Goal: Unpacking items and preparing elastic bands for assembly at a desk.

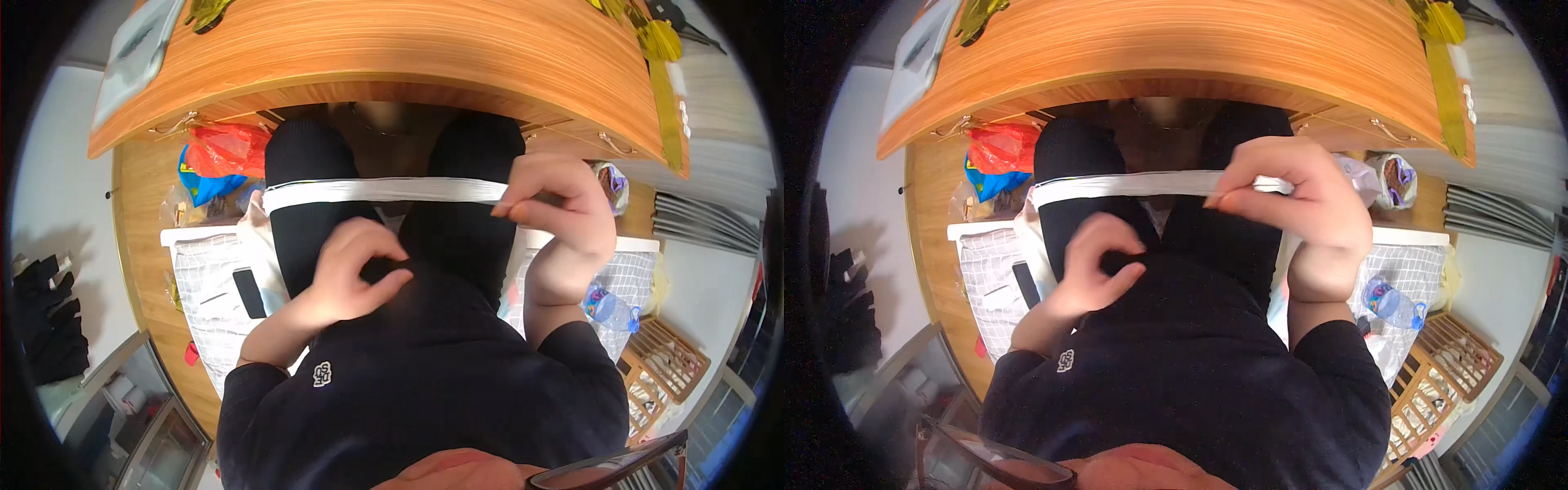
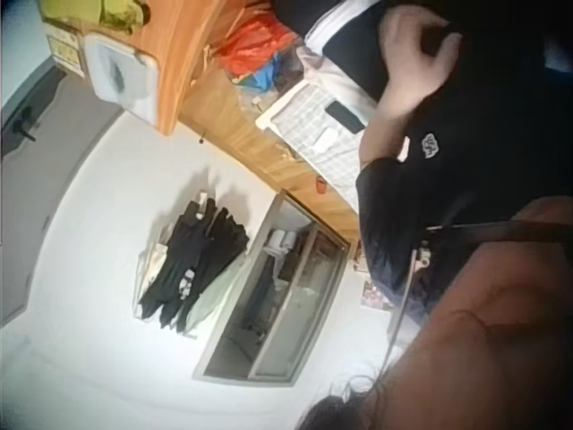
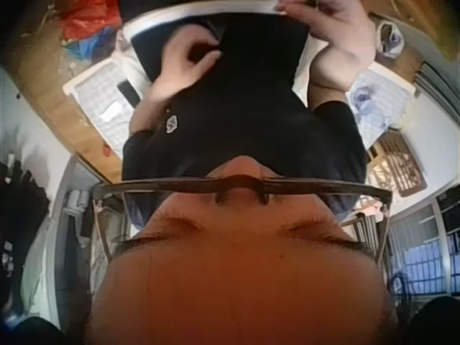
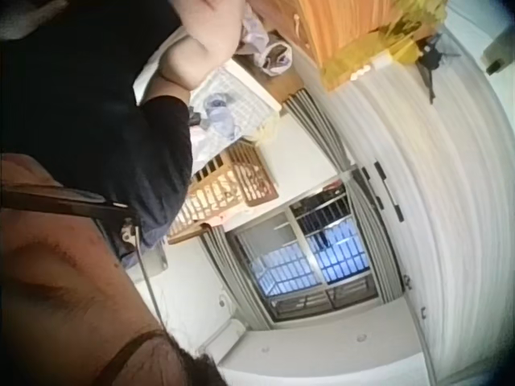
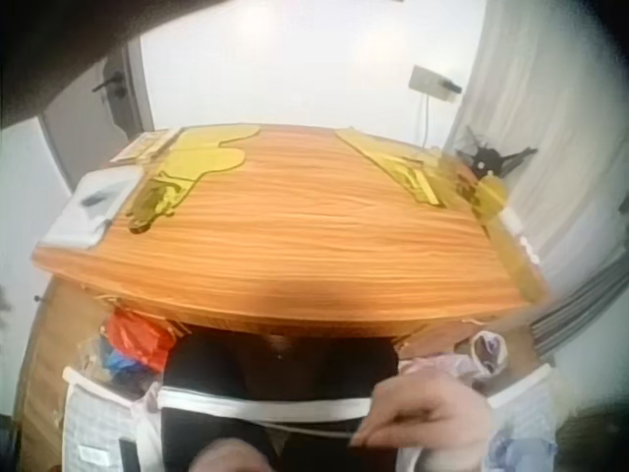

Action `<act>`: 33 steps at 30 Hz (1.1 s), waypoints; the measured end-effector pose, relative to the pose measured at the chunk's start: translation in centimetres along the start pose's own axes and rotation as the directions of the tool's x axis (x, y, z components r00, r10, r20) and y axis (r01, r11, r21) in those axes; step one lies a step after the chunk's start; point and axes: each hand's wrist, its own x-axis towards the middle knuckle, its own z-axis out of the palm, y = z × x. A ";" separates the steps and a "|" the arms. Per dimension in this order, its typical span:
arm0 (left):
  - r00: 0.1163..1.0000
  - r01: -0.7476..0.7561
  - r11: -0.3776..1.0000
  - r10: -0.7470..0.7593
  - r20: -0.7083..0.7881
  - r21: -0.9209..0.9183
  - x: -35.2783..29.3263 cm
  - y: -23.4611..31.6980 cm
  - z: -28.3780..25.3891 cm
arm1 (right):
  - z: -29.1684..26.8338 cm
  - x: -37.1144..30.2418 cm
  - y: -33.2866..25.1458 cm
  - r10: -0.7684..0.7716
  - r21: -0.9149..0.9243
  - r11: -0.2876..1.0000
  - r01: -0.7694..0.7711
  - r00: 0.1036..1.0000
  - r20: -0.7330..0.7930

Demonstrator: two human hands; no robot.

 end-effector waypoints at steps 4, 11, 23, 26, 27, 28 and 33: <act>0.916 -0.062 0.955 0.170 -0.364 0.291 6.2 2.5 -1.1 | 1.1 2.0 -1.8 -0.280 0.097 0.960 0.262 0.909 0.308; 0.830 0.017 0.661 0.409 0.379 -0.750 9.3 -1.0 -0.5 | 1.6 5.1 -4.5 -0.326 0.399 0.872 0.284 0.945 0.039; 0.738 0.422 0.831 -0.547 -0.396 -0.362 -1.8 -10.8 -15.4 | -19.0 -6.7 -1.9 -0.253 0.203 0.561 0.802 0.400 -0.881; 0.683 0.393 0.837 -0.543 -0.488 -0.381 -2.6 -10.7 -17.8 | -26.8 -13.0 2.2 -0.333 0.450 0.229 0.863 0.504 -0.797; 0.686 0.373 0.842 -0.534 -0.494 -0.390 -2.8 -10.4 -18.3 | -27.0 -13.1 1.9 -0.211 0.249 0.292 0.923 0.316 -0.925; 0.690 0.353 0.846 -0.524 -0.500 -0.399 -2.9 -10.0 -18.6 | -27.1 -13.3 1.7 -0.101 0.048 0.380 0.924 0.093 -0.991; 0.698 0.331 0.874 -0.481 -0.531 -0.357 -3.0 -7.8 -20.0 | -30.0 -15.3 2.1 -0.346 -0.025 0.597 0.802 0.229 -0.910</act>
